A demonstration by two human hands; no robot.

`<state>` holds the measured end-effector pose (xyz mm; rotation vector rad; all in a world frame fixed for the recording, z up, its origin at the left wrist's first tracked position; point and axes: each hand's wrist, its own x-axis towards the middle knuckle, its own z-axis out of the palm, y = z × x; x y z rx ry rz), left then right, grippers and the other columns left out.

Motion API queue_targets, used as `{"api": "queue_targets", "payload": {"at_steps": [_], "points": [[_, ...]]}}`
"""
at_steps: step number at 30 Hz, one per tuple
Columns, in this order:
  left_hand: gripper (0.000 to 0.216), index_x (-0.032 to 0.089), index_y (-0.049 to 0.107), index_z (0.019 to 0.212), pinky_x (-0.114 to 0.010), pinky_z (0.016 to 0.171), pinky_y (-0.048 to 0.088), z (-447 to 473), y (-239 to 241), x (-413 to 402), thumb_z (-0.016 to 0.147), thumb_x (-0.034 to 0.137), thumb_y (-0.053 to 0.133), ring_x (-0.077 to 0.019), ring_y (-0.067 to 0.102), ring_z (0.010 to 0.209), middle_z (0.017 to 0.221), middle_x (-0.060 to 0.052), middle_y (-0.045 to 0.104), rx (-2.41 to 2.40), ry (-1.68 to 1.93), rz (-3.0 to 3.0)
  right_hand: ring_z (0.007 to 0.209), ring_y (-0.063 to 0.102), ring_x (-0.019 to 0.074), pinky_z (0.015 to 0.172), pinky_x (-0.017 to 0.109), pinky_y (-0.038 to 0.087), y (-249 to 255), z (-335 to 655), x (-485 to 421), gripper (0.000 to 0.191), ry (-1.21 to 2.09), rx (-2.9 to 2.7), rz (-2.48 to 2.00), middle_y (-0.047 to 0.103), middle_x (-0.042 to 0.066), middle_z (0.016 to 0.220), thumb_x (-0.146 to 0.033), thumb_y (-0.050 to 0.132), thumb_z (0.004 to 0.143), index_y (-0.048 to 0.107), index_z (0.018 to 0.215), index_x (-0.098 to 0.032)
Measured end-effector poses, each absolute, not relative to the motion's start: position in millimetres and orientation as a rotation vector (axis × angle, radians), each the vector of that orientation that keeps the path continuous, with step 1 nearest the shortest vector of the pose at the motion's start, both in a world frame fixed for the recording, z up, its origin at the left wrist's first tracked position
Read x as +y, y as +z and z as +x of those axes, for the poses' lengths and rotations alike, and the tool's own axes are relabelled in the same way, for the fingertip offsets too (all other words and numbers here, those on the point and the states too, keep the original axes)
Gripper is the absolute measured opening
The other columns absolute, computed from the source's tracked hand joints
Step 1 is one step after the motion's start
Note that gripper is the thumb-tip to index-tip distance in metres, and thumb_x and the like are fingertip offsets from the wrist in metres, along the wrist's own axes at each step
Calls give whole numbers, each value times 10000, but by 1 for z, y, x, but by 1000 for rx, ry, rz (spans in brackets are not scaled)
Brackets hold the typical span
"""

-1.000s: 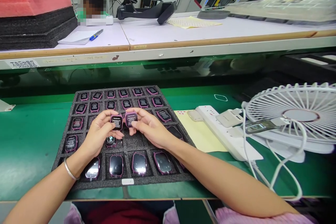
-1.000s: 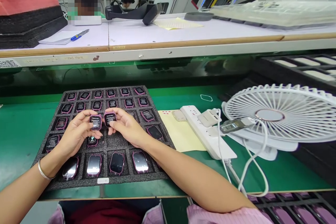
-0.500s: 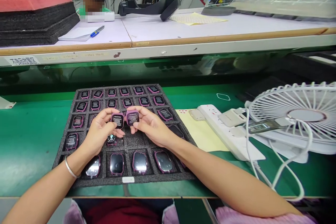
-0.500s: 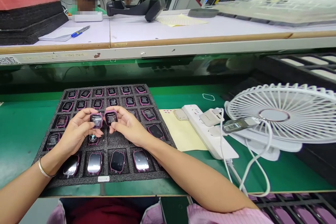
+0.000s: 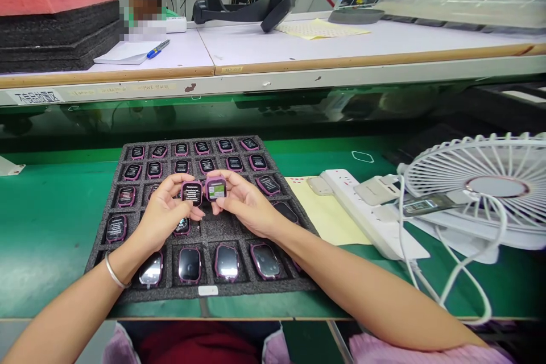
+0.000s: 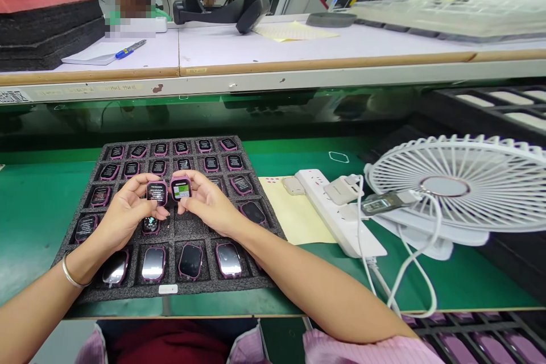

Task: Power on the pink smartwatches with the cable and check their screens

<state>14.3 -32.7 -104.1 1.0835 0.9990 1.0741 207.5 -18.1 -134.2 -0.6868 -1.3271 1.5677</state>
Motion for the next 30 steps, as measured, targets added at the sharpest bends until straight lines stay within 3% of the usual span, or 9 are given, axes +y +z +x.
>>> {"api": "queue_targets", "payload": {"at_steps": [6,10,13,18,30], "points": [[459,188,584,1091,-282,615,634,15,-105,-33,666,185,757,-146,735,595,1006,-3,685,999,1065,1075,679,589,92,691,286,528,-133,206,-18,454,1555,-1308,-721,622,-15,978,-167,764,768,581,1176,-245],[345,178,605,1053,-308,581,632,15,-101,-34,770,345,711,-178,734,570,846,17,673,1004,1038,1023,593,539,87,569,263,478,-131,204,-18,279,1599,-1225,-741,651,-8,897,-338,713,871,610,1105,-226],[334,178,616,1038,-318,580,632,15,-99,-35,770,359,700,-183,735,568,852,16,677,993,1030,1006,579,544,93,540,257,458,-129,204,-18,287,1641,-1160,-736,643,-17,826,-415,703,881,628,1072,-213],[337,185,619,1034,-312,596,633,14,-98,-36,714,260,696,-179,737,576,850,26,686,975,1022,1024,551,538,72,547,247,453,-128,205,-19,340,1599,-1218,-742,631,-50,823,-313,782,798,620,1081,-219],[315,191,626,1029,-316,592,628,15,-98,-36,724,237,691,-176,731,573,838,20,690,973,1018,1033,575,498,87,537,257,456,-126,205,-20,330,1580,-1265,-737,619,-24,856,-278,747,796,594,1084,-225]]}}
